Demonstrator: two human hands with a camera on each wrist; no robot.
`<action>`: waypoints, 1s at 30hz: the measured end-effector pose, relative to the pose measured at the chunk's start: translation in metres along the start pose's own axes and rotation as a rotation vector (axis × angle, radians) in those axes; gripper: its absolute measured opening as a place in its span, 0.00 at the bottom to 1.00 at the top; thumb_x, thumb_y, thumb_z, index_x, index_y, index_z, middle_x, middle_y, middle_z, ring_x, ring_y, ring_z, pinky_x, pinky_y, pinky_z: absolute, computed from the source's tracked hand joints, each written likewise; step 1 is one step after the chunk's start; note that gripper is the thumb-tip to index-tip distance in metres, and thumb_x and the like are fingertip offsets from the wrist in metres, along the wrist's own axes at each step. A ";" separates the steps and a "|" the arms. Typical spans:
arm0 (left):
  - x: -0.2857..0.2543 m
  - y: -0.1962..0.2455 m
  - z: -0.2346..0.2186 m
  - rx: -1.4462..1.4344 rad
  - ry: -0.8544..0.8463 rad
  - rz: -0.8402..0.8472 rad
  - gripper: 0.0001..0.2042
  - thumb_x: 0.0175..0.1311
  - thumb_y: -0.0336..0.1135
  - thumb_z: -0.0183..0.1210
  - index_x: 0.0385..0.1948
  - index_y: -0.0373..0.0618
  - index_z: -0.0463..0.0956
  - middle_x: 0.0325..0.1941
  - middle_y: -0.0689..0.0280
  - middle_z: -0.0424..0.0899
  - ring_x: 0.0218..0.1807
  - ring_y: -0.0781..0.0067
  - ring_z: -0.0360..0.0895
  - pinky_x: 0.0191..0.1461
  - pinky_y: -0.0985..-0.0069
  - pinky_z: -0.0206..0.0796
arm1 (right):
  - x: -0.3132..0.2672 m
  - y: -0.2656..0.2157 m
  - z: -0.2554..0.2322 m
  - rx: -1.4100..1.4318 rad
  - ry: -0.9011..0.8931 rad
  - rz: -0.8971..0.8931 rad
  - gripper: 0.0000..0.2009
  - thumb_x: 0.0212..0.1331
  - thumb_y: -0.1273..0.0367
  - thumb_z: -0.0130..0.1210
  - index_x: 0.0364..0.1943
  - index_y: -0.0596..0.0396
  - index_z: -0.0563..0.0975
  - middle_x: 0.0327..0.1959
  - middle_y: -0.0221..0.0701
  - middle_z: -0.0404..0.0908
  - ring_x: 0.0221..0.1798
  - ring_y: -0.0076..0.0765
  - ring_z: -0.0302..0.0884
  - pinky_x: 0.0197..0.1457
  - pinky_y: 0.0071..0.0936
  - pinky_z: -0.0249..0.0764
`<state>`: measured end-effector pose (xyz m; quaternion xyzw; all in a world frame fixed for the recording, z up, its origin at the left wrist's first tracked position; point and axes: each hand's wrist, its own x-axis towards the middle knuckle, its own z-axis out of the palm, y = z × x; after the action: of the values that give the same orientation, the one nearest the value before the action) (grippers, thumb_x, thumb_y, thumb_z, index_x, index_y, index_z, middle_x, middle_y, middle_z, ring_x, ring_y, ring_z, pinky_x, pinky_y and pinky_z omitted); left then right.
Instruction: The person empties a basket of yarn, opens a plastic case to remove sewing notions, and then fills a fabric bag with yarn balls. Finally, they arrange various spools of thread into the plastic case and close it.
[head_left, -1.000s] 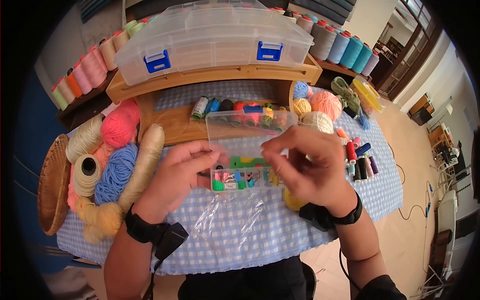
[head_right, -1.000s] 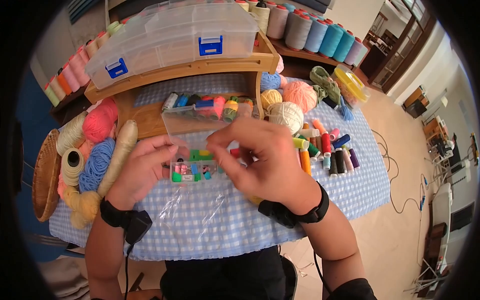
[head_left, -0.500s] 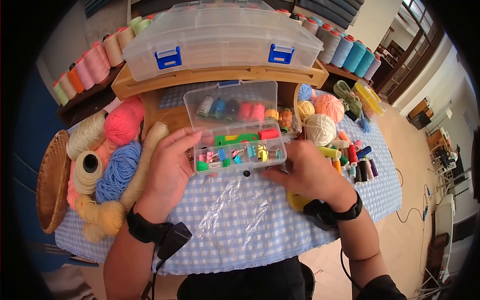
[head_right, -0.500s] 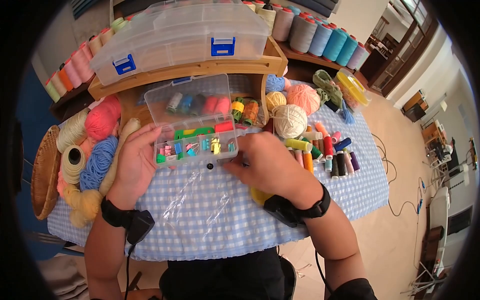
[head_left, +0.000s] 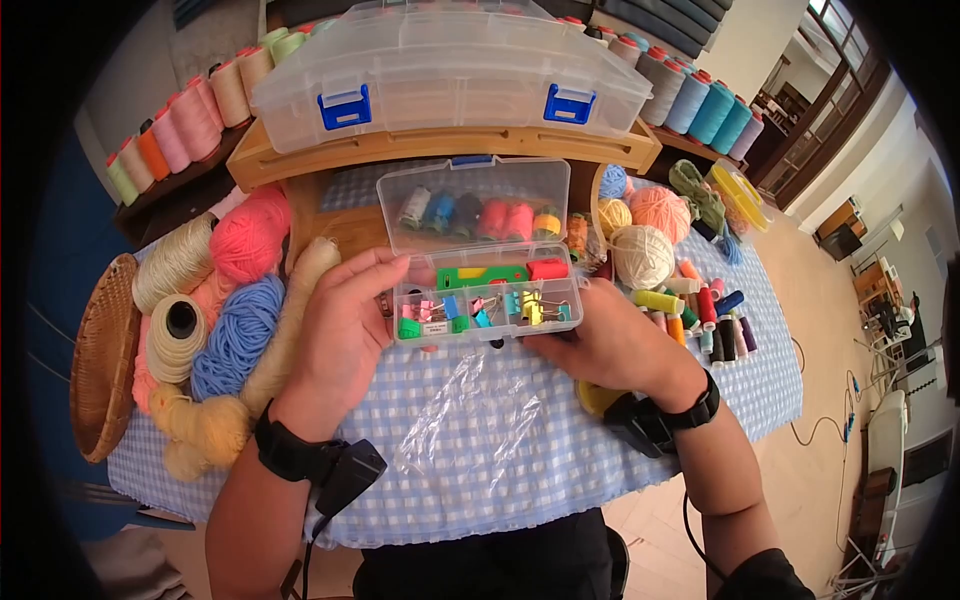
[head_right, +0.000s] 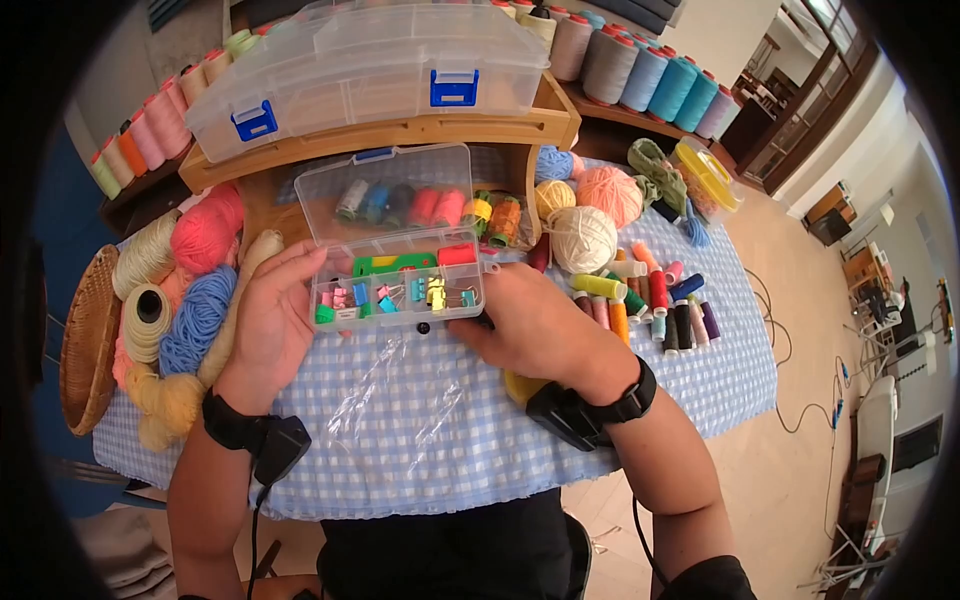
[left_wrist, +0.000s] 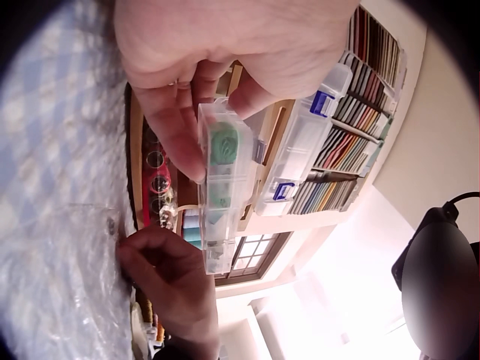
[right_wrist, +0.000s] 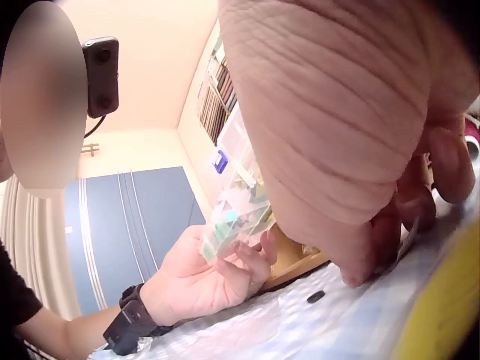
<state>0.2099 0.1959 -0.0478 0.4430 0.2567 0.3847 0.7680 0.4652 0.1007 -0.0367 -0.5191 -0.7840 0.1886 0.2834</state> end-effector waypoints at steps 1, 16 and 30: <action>0.001 -0.002 -0.003 0.007 -0.020 -0.001 0.13 0.75 0.37 0.52 0.49 0.37 0.77 0.45 0.60 0.84 0.42 0.69 0.84 0.36 0.65 0.80 | 0.000 -0.003 -0.004 0.000 0.001 -0.001 0.16 0.55 0.75 0.65 0.49 0.57 0.82 0.44 0.49 0.85 0.46 0.60 0.81 0.50 0.41 0.79; -0.004 -0.004 0.006 0.190 -0.206 -0.244 0.12 0.76 0.34 0.55 0.52 0.38 0.76 0.50 0.60 0.83 0.48 0.71 0.84 0.45 0.70 0.81 | -0.001 -0.042 -0.018 0.219 0.206 0.148 0.04 0.56 0.77 0.64 0.35 0.58 0.83 0.27 0.28 0.85 0.21 0.17 0.75 0.24 0.20 0.69; -0.002 -0.008 0.004 0.183 -0.181 -0.225 0.14 0.76 0.35 0.53 0.56 0.37 0.74 0.50 0.61 0.83 0.47 0.71 0.84 0.48 0.68 0.82 | 0.000 -0.031 -0.017 0.284 0.551 0.037 0.02 0.59 0.77 0.66 0.34 0.60 0.84 0.26 0.24 0.85 0.26 0.12 0.76 0.28 0.13 0.69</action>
<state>0.2146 0.1902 -0.0528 0.5126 0.2683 0.2299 0.7825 0.4540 0.0890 -0.0052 -0.5203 -0.6338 0.1537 0.5513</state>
